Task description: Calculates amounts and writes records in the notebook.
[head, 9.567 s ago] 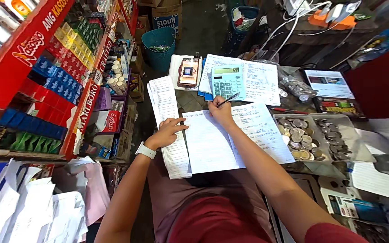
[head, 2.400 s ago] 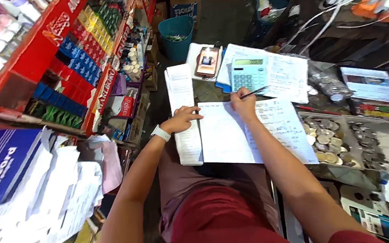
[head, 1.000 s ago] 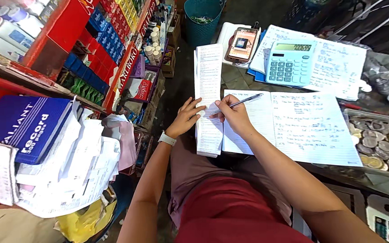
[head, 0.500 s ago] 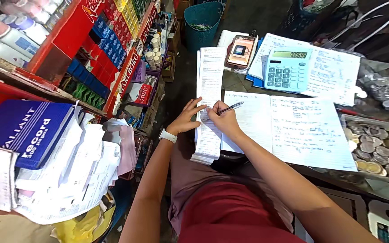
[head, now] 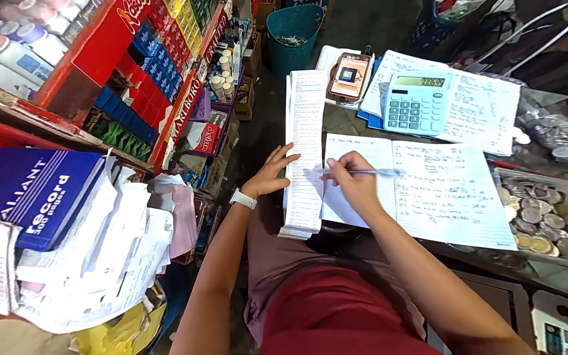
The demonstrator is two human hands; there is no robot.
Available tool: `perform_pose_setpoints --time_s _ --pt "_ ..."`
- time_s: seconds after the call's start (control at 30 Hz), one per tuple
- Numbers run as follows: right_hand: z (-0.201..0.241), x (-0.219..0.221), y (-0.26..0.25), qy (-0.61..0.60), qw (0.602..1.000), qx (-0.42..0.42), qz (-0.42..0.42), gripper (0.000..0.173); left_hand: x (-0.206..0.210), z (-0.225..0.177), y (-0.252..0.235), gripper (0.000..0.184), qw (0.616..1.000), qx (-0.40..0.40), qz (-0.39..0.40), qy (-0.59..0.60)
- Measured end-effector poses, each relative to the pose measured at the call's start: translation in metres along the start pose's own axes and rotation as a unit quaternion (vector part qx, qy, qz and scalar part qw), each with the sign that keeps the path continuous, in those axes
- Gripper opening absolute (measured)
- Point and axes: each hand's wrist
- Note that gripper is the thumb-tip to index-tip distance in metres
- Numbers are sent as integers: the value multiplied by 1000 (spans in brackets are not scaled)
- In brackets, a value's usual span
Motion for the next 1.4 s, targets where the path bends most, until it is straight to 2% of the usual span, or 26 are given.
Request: perform_pose_setpoints --time_s 0.03,0.07,0.13,0.17,0.23,0.27,0.33,0.37,0.47,0.6,0.77,0.93,1.2,1.33,1.4 --pt "5 -18 8 43 998 -31 28 17 0 0 0 68 1000 2 0 4" --pt "9 -36 16 111 989 -68 66 30 0 0 0 68 1000 6 0 7" --pt "15 -64 39 249 948 -134 145 36 0 1 -1 68 1000 9 0 5" --pt "17 -71 52 291 926 -162 179 35 0 1 -1 69 1000 8 1 2" --pt "14 -75 76 361 880 -192 243 46 0 2 -2 69 1000 7 2 -3" --pt "7 -75 87 393 858 -209 256 47 0 2 -2 69 1000 8 1 -6" --pt "-8 -75 104 432 835 -239 244 24 0 1 -1 68 1000 7 -2 -7" --pt "-13 -77 109 435 835 -245 230 18 0 1 -1 68 1000 5 -3 -7" --pt "-14 -81 118 439 838 -252 205 26 0 0 -1 68 1000 2 -6 -5" --pt "-6 -86 128 460 829 -246 203 23 -1 0 -1 69 1000 4 0 -4" --pt "-11 -87 142 465 835 -217 199 20 1 5 -3 66 1000 10 -4 -5" --pt "-16 -83 146 471 835 -215 185 16 3 8 -5 73 1000 7 -12 -17" --pt "-17 -84 146 470 834 -222 187 15 4 9 -5 73 1000 4 -11 -9" --pt "-4 -92 135 459 848 -217 153 48 4 8 -4 73 1000 3 -13 -9" --pt "14 -103 122 452 860 -208 116 57 4 6 -3 73 1000 5 -19 -9"
Point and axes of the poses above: each hand's wrist, its own y-axis away from the middle knuckle, its own x-axis out of the palm, z = x × y, and after that the axes turned 14 degrees about -x, right-handed
